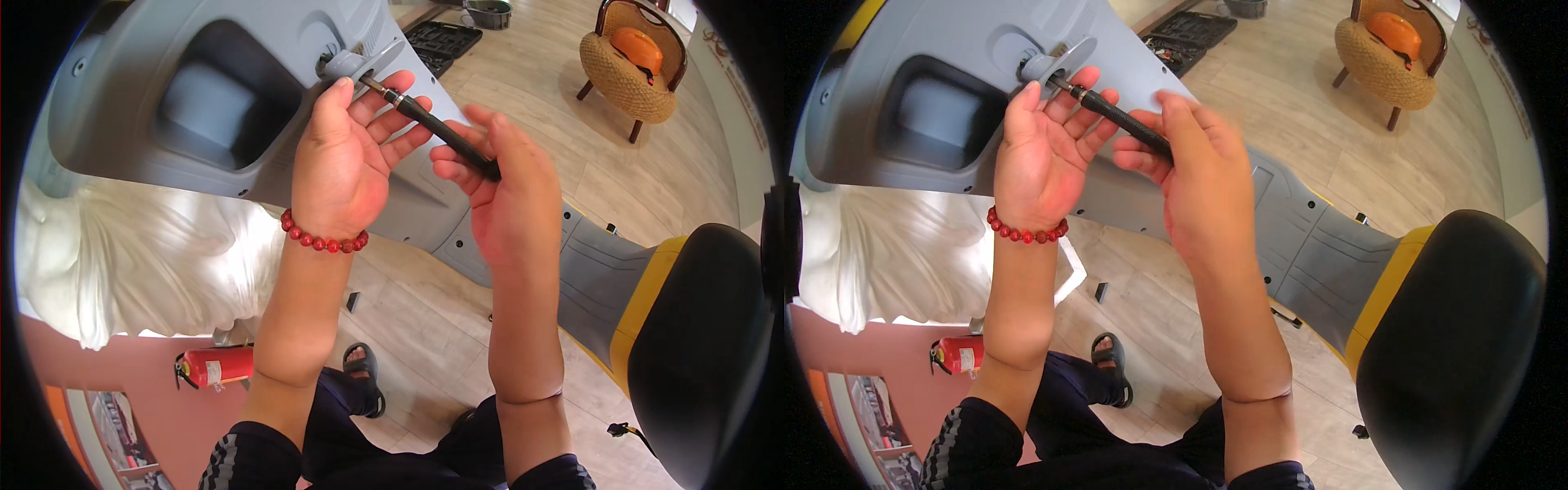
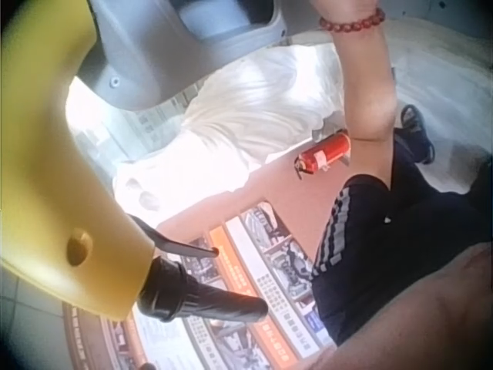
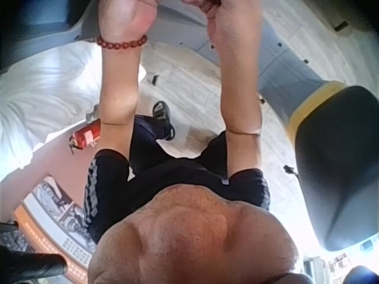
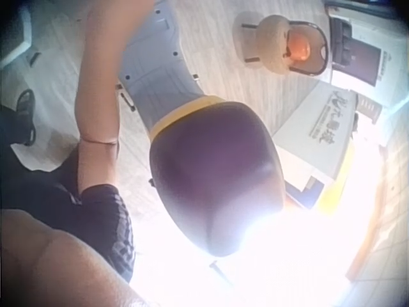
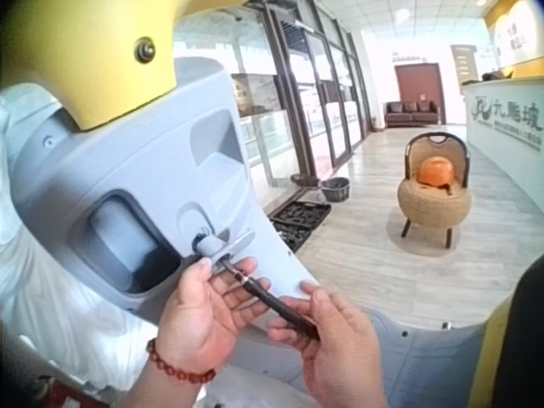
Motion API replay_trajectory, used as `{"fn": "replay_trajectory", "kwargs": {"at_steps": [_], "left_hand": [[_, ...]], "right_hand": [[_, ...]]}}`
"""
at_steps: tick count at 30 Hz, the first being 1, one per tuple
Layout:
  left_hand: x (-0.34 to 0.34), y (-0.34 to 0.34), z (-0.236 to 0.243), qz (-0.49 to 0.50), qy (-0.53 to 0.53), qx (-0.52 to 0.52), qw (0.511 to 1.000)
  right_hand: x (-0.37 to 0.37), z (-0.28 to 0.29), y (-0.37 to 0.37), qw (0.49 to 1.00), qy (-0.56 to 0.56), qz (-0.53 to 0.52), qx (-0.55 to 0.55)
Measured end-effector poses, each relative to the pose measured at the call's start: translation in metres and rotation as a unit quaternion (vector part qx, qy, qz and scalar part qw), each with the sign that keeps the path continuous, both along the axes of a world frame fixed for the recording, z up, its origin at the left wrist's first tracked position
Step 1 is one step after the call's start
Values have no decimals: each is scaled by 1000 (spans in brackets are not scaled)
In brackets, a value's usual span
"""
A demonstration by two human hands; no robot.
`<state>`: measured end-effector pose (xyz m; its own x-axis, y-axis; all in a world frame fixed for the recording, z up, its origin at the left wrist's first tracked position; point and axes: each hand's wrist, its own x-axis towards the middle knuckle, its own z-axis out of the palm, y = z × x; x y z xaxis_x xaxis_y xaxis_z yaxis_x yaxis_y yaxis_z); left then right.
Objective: Using a tool to repair the body panel of a yellow motorcycle.
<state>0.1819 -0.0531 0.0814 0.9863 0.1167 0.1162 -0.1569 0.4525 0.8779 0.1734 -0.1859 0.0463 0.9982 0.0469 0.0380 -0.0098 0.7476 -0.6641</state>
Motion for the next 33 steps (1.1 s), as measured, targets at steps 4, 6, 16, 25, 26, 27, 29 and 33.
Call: {"fn": "replay_trajectory", "kwargs": {"at_steps": [4, 6, 16, 25, 26, 27, 29, 33], "left_hand": [[-1, 4, 0, -2, -3, 22, 1000], [-1, 5, -1, -3, -5, 22, 1000], [2, 0, 0, -7, -3, 4, 1000], [4, -2, 0, -5, -10, -5, 1000], [3, -1, -1, -3, -8, -3, 1000], [3, 0, -1, -5, -5, -8, 1000], [2, 1, -2, -4, 2, -13, 1000], [1, 1, -2, -1, -3, -5, 1000]], "right_hand": [[7, 2, -13, 980, 103, 168, -37], [8, 0, -14, 964, 46, 142, -219], [-9, -15, 0, 890, -204, -167, -373], [-3, -19, -1, 899, -195, -206, -333], [-2, -20, 1, 839, -287, -277, -370], [-1, -21, 2, 767, -364, -331, -411], [-2, -21, 5, 778, -370, -329, -388], [-6, -14, 1, 986, -91, -53, -130]]}}
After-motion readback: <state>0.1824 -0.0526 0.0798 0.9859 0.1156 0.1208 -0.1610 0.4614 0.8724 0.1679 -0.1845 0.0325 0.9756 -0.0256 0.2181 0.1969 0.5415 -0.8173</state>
